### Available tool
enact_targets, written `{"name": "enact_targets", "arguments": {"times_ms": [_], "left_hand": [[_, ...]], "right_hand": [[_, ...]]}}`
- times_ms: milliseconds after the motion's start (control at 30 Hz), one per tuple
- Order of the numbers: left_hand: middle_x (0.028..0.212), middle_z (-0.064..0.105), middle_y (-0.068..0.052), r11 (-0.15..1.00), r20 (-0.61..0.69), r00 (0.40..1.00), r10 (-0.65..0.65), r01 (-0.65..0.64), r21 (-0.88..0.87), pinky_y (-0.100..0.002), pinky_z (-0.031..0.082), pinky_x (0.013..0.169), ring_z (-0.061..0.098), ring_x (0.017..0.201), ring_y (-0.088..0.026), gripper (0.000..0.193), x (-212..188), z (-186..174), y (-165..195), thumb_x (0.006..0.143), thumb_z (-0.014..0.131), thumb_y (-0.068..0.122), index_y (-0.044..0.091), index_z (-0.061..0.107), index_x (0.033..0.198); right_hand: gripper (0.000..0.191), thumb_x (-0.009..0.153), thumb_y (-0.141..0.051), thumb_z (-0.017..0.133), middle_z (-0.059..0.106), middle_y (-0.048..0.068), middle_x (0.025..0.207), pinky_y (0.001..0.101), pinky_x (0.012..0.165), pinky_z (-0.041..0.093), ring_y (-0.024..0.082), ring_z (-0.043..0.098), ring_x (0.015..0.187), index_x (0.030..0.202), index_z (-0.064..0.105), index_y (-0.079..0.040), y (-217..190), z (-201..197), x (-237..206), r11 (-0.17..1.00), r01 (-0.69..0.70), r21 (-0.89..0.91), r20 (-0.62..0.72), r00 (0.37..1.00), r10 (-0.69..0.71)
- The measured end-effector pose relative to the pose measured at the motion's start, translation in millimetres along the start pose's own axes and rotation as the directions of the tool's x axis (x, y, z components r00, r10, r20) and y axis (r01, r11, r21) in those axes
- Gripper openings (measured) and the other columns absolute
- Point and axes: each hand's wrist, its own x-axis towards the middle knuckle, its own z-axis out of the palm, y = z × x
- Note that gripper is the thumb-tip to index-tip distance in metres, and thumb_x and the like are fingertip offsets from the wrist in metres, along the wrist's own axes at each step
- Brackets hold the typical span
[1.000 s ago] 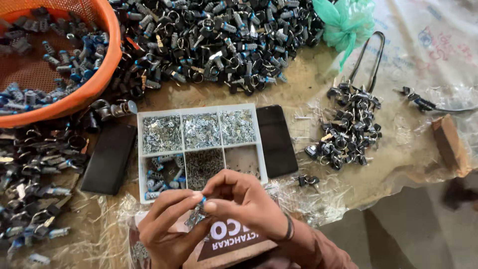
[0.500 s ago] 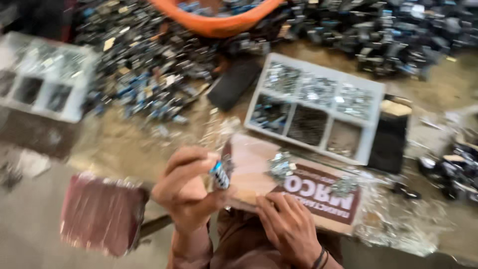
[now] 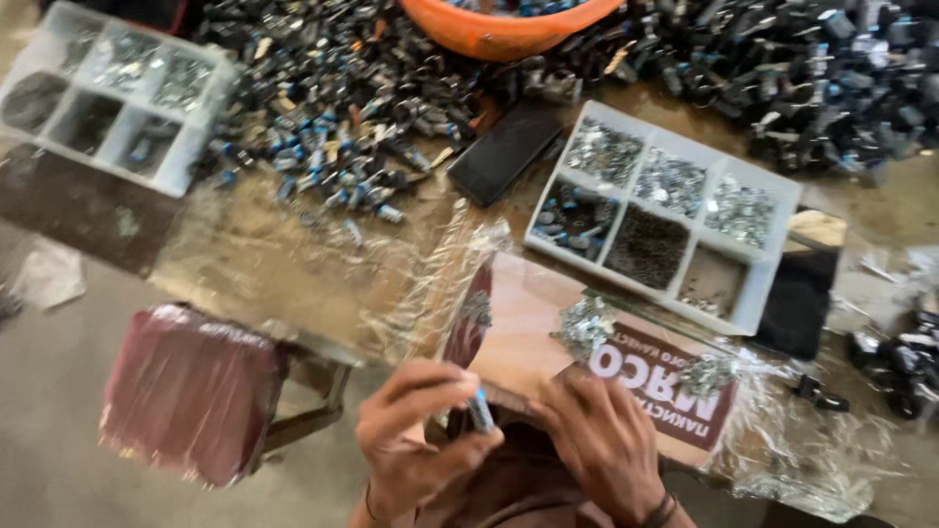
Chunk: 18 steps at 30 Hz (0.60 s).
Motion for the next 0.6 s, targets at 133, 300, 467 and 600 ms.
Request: {"name": "enact_targets", "arguments": {"times_ms": [133,300,467,600], "left_hand": [[0.110,0.074,-0.014,0.999,0.159,0.987,-0.030,0.033,-0.021,-0.031,0.062,0.078,0.075,0.090,-0.021,0.046,-0.4,23.6,-11.8,0.071,0.096,0.010,0.003,0.076,0.112],[0.106,0.074,-0.014,0.984,0.282,0.959,0.016,0.035,-0.175,-0.030,0.061,0.078,0.076,0.092,-0.021,0.046,-8.5,62.2,-30.8,0.068,0.094,0.012,0.003,0.076,0.110],[0.104,0.075,-0.020,0.921,0.410,0.911,-0.030,0.184,-0.342,-0.030,0.059,0.075,0.077,0.088,-0.023,0.047,-9.1,80.6,-37.9,0.069,0.095,0.011,-0.001,0.077,0.111],[0.107,0.074,-0.018,0.937,0.383,0.914,0.134,0.009,-0.350,-0.032,0.060,0.082,0.075,0.094,-0.026,0.045,0.1,92.4,-32.5,0.072,0.094,0.012,0.003,0.074,0.112]], "right_hand": [[0.016,0.087,-0.009,0.079,0.069,0.006,0.099,0.0337,0.079,0.056,0.021,0.069,0.090,0.101,0.072,-0.006,10.7,1.9,-41.7,0.956,-0.062,0.287,-0.172,0.978,0.115],[0.008,0.090,0.006,0.072,0.074,0.017,0.100,0.0367,0.079,0.057,0.025,0.071,0.091,0.098,0.072,0.005,4.7,-1.0,-82.6,-0.052,-0.319,0.946,0.291,0.771,0.566],[0.011,0.090,0.010,0.078,0.068,0.015,0.097,0.0351,0.086,0.052,0.023,0.065,0.092,0.093,0.069,0.004,12.4,-13.3,-94.4,-0.432,-0.276,0.859,0.463,0.778,0.424],[0.016,0.084,0.007,0.080,0.071,0.013,0.092,0.0319,0.075,0.056,0.022,0.070,0.084,0.095,0.070,0.000,20.0,-28.6,-87.0,0.116,-0.298,0.948,0.170,0.777,0.607]]}}
